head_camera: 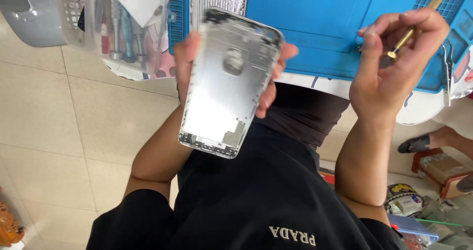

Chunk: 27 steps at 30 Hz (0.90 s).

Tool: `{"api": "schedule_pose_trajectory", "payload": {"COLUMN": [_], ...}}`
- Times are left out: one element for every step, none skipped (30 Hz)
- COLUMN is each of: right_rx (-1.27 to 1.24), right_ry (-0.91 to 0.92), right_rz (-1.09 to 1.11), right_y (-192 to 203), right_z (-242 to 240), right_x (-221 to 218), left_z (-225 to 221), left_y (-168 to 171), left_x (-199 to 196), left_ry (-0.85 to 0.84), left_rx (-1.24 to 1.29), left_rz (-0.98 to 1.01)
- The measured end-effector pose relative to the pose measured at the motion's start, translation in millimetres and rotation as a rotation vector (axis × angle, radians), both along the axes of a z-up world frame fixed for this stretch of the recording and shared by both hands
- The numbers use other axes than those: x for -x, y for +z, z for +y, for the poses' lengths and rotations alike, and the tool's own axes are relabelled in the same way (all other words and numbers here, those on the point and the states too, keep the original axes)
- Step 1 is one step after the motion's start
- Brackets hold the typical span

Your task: The person removes screws and handles the internal chassis to repair a mobile phone.

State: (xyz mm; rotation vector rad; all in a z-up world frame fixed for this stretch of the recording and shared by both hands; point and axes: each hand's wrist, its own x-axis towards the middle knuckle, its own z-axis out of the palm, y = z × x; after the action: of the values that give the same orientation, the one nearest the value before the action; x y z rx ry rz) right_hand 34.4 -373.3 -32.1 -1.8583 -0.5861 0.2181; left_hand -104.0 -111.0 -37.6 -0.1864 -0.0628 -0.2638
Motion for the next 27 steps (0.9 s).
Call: {"api": "schedule_pose_trajectory", "payload": {"right_rx": [0.001,-0.015,-0.029,-0.025,-0.04,-0.054,-0.049,-0.038,-0.029,-0.026,-0.016,-0.006,-0.006,-0.043,-0.079,-0.078,-0.058,-0.042,-0.042,0.0,0.044,0.046,0.133,0.218,0.22,0.239,0.26], "right_ry": [0.007,0.025,0.036,0.037,0.057,0.077,0.076,0.1,0.126,0.126,0.128,0.131,0.135,0.136,0.135,0.136,0.126,0.118,0.117,0.184,0.25,0.248,0.362,0.476,0.476,0.564,0.65], "right_rz": [0.0,0.017,0.034,0.035,0.05,0.064,0.065,0.068,0.071,0.072,0.086,0.1,0.101,0.161,0.221,0.222,0.273,0.326,0.325,0.307,0.293,0.295,0.23,0.165,0.164,0.009,-0.142], "right_y": [7.3,14.1,21.4,26.9,32.5,38.2,48.8,59.6,70.1,74.5,78.8,83.2,83.5,83.9,84.7,89.0,93.3,97.6,100.7,103.8,107.2,110.3,113.6,117.0,118.2,119.4,121.0], "right_z": [0.4,0.3,-1.0,-3.0,-5.8,-8.6,-5.3,-1.8,2.2,3.4,4.9,6.6,8.6,10.6,12.3,18.0,23.6,29.2,31.8,34.3,36.3,43.0,49.6,56.3,60.7,65.1,68.7], "right_x": [5.2,10.1,16.3,20.7,25.9,31.0,35.7,40.5,44.9,50.2,55.7,61.3,64.3,67.1,70.0,70.1,70.3,70.3,68.5,66.6,65.5,59.6,53.3,46.8,44.1,41.4,39.7], "left_z": [-3.4,-7.3,-11.4,-13.0,-15.1,-17.4,-18.5,-19.5,-20.3,-20.5,-20.6,-20.4,-24.8,-29.2,-33.8,-35.2,-36.6,-38.0,-38.8,-39.6,-41.1,-44.8,-48.6,-52.2,-56.8,-61.3,-67.1], "left_y": [4.6,8.7,12.7,14.8,16.5,18.3,18.4,18.7,19.0,20.5,22.2,24.0,20.2,16.6,13.0,10.9,8.9,7.0,5.2,3.3,1.5,-2.6,-6.8,-10.8,-15.7,-20.6,-25.3], "left_x": [-1.0,-2.5,-4.3,-5.1,-6.0,-6.8,-5.1,-3.2,-1.1,-2.5,-2.8,-3.0,-0.9,1.0,2.5,4.9,7.0,8.8,9.9,10.8,12.7,13.7,14.0,14.3,15.3,16.3,18.5], "left_ry": [0.007,-0.065,-0.144,-0.144,-0.208,-0.272,-0.274,-0.321,-0.367,-0.367,-0.41,-0.454,-0.45,-0.447,-0.446,-0.445,-0.458,-0.472,-0.473,-0.466,-0.458,-0.461,-0.502,-0.544,-0.545,-0.51,-0.478], "left_rx": [0.001,0.011,0.022,0.026,-0.024,-0.075,-0.07,-0.04,-0.011,-0.007,0.021,0.049,0.049,-0.006,-0.059,-0.058,-0.047,-0.037,-0.037,-0.007,0.026,0.029,0.027,0.025,0.025,0.011,0.001], "left_rz": [0.0,0.046,0.092,0.093,0.119,0.144,0.144,0.123,0.102,0.103,0.11,0.117,0.118,0.135,0.151,0.152,0.185,0.218,0.217,0.198,0.183,0.184,0.213,0.242,0.24,0.258,0.277]}}
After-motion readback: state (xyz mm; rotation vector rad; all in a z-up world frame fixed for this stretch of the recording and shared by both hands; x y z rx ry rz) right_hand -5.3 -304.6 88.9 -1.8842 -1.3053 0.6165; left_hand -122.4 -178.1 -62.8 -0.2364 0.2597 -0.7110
